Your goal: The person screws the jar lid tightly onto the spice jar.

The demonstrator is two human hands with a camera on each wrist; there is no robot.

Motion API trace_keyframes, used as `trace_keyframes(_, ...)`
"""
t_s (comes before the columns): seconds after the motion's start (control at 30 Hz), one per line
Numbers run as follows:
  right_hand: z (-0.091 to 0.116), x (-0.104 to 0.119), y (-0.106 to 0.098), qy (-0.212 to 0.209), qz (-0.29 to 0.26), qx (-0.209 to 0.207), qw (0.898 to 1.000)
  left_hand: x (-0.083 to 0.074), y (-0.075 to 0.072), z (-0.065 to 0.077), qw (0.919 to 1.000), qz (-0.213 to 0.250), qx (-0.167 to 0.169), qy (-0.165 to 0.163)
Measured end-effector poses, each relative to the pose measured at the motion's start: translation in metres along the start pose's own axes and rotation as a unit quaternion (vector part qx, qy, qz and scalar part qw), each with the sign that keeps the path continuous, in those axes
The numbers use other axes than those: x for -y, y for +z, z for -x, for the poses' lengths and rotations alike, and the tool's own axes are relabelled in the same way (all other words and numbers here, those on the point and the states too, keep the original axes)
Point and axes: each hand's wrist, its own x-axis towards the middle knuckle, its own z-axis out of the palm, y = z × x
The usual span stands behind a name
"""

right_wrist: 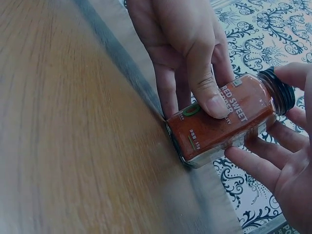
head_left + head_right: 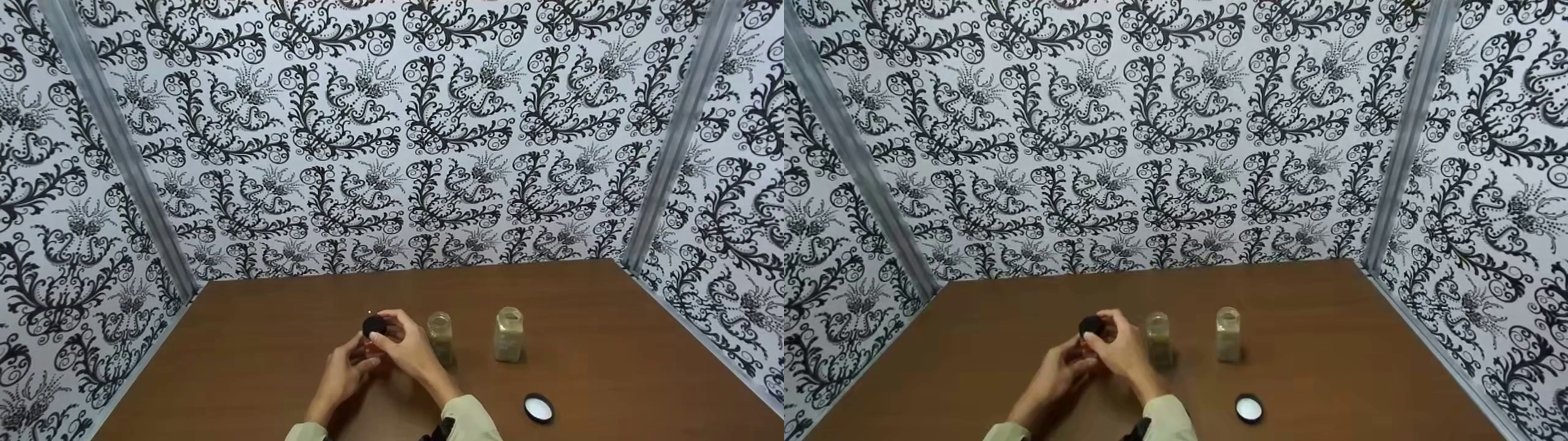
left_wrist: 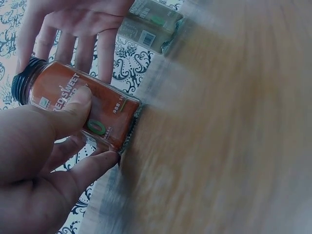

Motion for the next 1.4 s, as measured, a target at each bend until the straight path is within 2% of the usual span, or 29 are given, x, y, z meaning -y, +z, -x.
trace_keyframes(0.37,0.0001,0.0013,0.0001,0.008,-0.008,-0.005,1.000,0.0007,0.0007,-0.0001,0.9999,0.005,-0.002,-0.010)
trace_keyframes(0.67,0.0017,0.0022,-0.0009,0.001,-0.014,0.010,1.000,0.0014,-0.0002,0.0004,0.9999,0.014,-0.003,0.004)
trace_keyframes(0.97,0.0011,-0.0014,0.0007,0.011,0.003,-0.002,1.000,0.0002,-0.0018,0.0011,1.0000,-0.003,0.008,0.000)
trace_keyframes(1.4,-0.0007,0.0004,-0.0006,0.009,0.011,0.005,1.000,-0.0014,-0.0004,-0.0006,1.0000,-0.003,-0.005,0.003)
